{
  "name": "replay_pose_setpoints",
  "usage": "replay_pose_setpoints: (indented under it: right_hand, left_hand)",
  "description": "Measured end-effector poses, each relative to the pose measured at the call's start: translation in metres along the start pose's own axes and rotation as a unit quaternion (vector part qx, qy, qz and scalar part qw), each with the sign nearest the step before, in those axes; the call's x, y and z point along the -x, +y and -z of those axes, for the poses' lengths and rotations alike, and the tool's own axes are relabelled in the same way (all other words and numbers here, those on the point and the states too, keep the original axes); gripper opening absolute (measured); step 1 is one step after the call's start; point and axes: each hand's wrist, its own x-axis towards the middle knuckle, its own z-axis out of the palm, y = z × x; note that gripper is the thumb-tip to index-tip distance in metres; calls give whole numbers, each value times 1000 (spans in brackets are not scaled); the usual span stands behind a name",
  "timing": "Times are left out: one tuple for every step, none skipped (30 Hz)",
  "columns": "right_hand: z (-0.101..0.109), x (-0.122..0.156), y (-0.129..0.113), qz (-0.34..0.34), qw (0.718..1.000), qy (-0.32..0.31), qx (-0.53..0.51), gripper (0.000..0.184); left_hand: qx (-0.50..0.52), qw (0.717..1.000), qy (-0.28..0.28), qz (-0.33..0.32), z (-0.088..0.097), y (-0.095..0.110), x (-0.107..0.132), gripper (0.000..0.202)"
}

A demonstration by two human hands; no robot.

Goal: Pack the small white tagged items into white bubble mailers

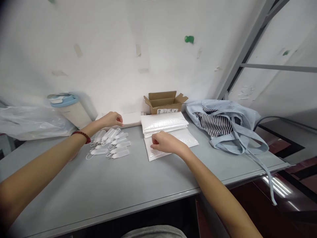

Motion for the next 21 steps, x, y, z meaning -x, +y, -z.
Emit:
replay_pose_setpoints:
  right_hand:
    - [0, 0, 0, 1, 1000, 2, -3, 16]
    - [0, 0, 0, 2, 1000, 4, -6, 15]
    - [0, 0, 0, 3, 1000, 6, -8, 15]
    - [0, 0, -1, 4, 1000, 7, -11, 14]
    - [0, 0, -1, 5, 1000, 9, -14, 13]
    - [0, 0, -2, 7, 1000, 13, -17, 12]
    - [0, 0, -2, 9, 1000, 17, -20, 12]
    - [0, 0, -2, 12, 999, 22, -22, 11]
    - [0, 0, -2, 15, 999, 28, -23, 11]
    - [0, 0, -2, 19, 999, 33, -24, 11]
    - [0, -1, -2, 22, 999, 39, -25, 11]
    - [-1, -1, -1, 26, 998, 43, -25, 12]
    - [-1, -2, 0, 28, 998, 48, -27, 12]
    - [-1, -2, 1, 30, 998, 53, -28, 12]
    - [-1, -3, 2, 31, 997, 58, -29, 13]
    - [-1, -3, 2, 32, 997, 64, -30, 13]
    - [-1, -4, 3, 32, 997, 69, -29, 13]
    - [-1, -4, 3, 33, 996, 73, -29, 13]
    - [0, -4, 2, 33, 996, 76, -29, 13]
    - [0, -3, 2, 32, 996, 78, -29, 13]
    - [1, -3, 1, 32, 996, 80, -29, 13]
  left_hand:
    - [-5, 1000, 3, -3, 0, -1, 0, 16]
    - [-12, 1000, 8, -5, 1, -2, 1, 16]
    - [-21, 1000, 13, -7, 1, -2, 2, 16]
    - [-31, 999, 17, -10, 2, -2, 3, 16]
    - [-42, 999, 22, -14, 3, -1, 4, 17]
    - [-54, 998, 26, -19, 3, 1, 6, 18]
    - [-67, 997, 30, -27, 3, 4, 7, 20]
    - [-81, 996, 33, -35, 2, 7, 9, 23]
    - [-95, 994, 35, -43, 1, 10, 10, 26]
    - [-109, 992, 38, -51, 0, 14, 10, 29]
    - [-123, 990, 40, -56, -1, 18, 11, 31]
    - [-137, 988, 43, -59, -3, 21, 11, 32]
    - [-150, 986, 44, -61, -4, 25, 10, 31]
    - [-161, 984, 44, -61, -5, 29, 9, 29]
    - [-172, 982, 43, -62, -7, 32, 8, 27]
    - [-180, 981, 41, -63, -8, 35, 7, 25]
    - [-186, 980, 38, -65, -9, 37, 6, 23]
    - [-191, 979, 36, -65, -10, 40, 5, 22]
    - [-196, 978, 36, -63, -11, 42, 4, 21]
    - [-201, 977, 38, -58, -12, 43, 4, 21]
    - [-205, 977, 42, -50, -12, 44, 3, 21]
